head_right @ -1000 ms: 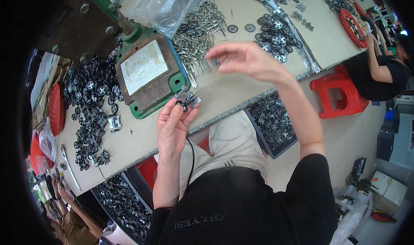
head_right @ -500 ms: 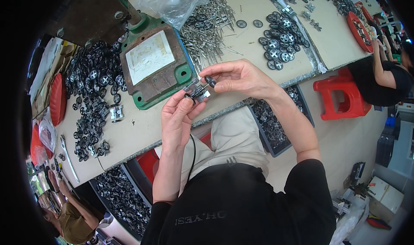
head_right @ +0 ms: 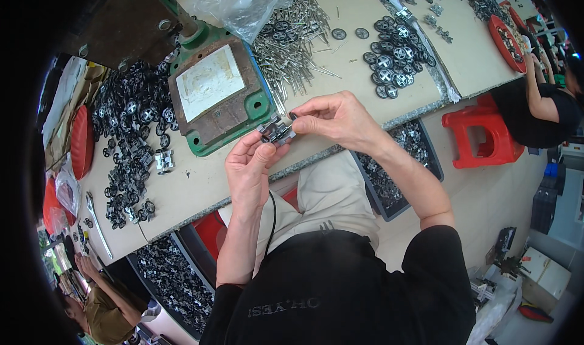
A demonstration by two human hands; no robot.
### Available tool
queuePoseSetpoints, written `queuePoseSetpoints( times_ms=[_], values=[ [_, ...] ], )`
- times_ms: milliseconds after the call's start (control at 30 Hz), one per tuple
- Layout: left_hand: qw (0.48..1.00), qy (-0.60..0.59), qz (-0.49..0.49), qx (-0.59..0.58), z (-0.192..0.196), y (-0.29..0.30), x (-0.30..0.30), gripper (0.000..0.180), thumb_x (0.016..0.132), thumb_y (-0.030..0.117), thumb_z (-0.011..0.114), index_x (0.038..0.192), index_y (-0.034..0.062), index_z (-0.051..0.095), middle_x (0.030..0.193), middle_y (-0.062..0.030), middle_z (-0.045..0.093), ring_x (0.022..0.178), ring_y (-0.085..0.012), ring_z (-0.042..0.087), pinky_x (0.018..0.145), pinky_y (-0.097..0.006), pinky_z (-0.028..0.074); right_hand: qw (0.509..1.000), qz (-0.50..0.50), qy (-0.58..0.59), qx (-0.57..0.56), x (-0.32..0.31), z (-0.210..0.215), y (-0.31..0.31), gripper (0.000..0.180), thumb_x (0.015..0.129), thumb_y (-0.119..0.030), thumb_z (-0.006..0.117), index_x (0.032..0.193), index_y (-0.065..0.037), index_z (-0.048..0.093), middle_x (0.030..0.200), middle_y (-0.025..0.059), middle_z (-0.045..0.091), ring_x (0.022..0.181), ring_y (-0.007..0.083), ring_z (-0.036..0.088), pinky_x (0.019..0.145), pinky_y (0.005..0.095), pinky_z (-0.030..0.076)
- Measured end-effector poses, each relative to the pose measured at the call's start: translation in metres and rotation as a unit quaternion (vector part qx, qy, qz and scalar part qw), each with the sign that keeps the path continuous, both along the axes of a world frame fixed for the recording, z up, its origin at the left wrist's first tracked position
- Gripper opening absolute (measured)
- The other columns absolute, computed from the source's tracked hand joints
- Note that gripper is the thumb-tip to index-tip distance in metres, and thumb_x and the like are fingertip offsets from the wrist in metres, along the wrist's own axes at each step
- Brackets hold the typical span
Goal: The person assembles small mechanical components by hand, pressing plastic discs and metal pins together using a manual press machine to create finished assemblies.
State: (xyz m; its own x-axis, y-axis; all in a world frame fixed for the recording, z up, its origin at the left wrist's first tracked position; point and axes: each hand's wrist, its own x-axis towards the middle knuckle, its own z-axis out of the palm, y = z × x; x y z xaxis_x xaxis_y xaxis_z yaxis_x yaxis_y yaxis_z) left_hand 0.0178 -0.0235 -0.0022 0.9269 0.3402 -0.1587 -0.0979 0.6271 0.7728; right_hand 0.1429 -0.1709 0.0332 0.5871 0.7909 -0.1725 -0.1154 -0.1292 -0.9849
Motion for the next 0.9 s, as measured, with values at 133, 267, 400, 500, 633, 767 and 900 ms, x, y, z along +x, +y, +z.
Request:
queuePoseSetpoints(
  times_ms=[133, 267, 400, 500, 633, 767, 900],
  values=[
    [1.000, -0.011, 0.002, -0.021, 0.001, 0.001, -0.001, 0.024, 0.080, -0.001, 0.060, 0.103, -0.0024, 0.055, 0.097, -0.0146, 0.062, 0.087, -0.0203, 0.062, 0.079, -0.032, 0.052, 0.997, -0.062, 0.020, 0.036, -0.011, -0.007, 0.004, 0.025, 0.079, 0.000, 0.062, 0.104, 0.003, 0.060, 0.095, 0.0091, 0.063, 0.085, 0.0105, 0.058, 0.076, 0.0237, 0.047],
    [0.994, -0.043, -0.012, -0.100, -0.003, 0.004, 0.001, 0.024, 0.083, 0.001, 0.057, 0.106, -0.0017, 0.053, 0.102, -0.0138, 0.061, 0.093, -0.0208, 0.060, 0.082, -0.034, 0.051, 0.988, -0.079, 0.075, 0.113, -0.022, -0.003, 0.010, 0.020, 0.077, -0.003, 0.065, 0.096, 0.005, 0.062, 0.090, 0.0040, 0.060, 0.082, 0.0079, 0.055, 0.073, 0.0209, 0.046],
    [0.993, -0.033, -0.062, -0.097, 0.001, 0.008, -0.001, 0.023, 0.084, 0.002, 0.056, 0.106, 0.0006, 0.053, 0.104, -0.0116, 0.059, 0.091, -0.0181, 0.059, 0.085, -0.034, 0.050, 0.984, -0.058, -0.148, 0.080, -0.021, -0.005, 0.017, 0.013, 0.077, -0.004, 0.065, 0.088, 0.002, 0.064, 0.083, 0.0029, 0.058, 0.074, 0.0088, 0.053, 0.063, 0.0226, 0.043],
    [0.994, -0.013, -0.065, 0.083, 0.016, 0.021, -0.005, 0.038, 0.078, 0.001, 0.062, 0.114, 0.0008, 0.051, 0.105, -0.0093, 0.058, 0.087, -0.0145, 0.059, 0.079, -0.029, 0.049, 0.968, 0.003, -0.248, 0.026, -0.013, 0.024, 0.019, 0.013, 0.075, -0.007, 0.065, 0.087, -0.001, 0.065, 0.074, 0.0057, 0.056, 0.067, 0.0137, 0.054, 0.059, 0.0252, 0.042],
    [0.938, -0.019, -0.029, 0.345, 0.034, 0.041, 0.000, 0.041, 0.068, -0.002, 0.069, 0.107, 0.0036, 0.060, 0.094, -0.0068, 0.061, 0.079, -0.0115, 0.058, 0.069, -0.023, 0.047, 0.935, 0.086, -0.342, -0.014, -0.009, 0.044, 0.036, 0.017, 0.073, -0.008, 0.065, 0.088, -0.002, 0.065, 0.074, 0.0084, 0.058, 0.065, 0.0190, 0.056, 0.058, 0.0284, 0.043],
    [0.936, -0.015, 0.016, 0.351, 0.042, 0.068, 0.018, 0.023, 0.071, -0.004, 0.064, 0.094, -0.0025, 0.064, 0.086, -0.0070, 0.063, 0.075, -0.0105, 0.059, 0.068, -0.023, 0.047, 0.912, 0.086, -0.398, -0.047, 0.010, 0.053, 0.045, 0.029, 0.069, -0.010, 0.068, 0.097, -0.003, 0.064, 0.077, 0.0079, 0.060, 0.066, 0.0163, 0.056, 0.059, 0.0273, 0.044],
    [0.906, 0.010, 0.115, 0.406, 0.051, 0.112, 0.047, 0.021, 0.074, 0.002, 0.065, 0.094, -0.0033, 0.063, 0.080, -0.0067, 0.066, 0.073, -0.0092, 0.060, 0.066, -0.020, 0.045, 0.904, 0.046, -0.419, -0.075, 0.033, 0.076, 0.048, 0.038, 0.070, -0.014, 0.069, 0.105, -0.003, 0.061, 0.080, 0.0068, 0.061, 0.065, 0.0124, 0.053, 0.059, 0.0248, 0.043]
  ],
)
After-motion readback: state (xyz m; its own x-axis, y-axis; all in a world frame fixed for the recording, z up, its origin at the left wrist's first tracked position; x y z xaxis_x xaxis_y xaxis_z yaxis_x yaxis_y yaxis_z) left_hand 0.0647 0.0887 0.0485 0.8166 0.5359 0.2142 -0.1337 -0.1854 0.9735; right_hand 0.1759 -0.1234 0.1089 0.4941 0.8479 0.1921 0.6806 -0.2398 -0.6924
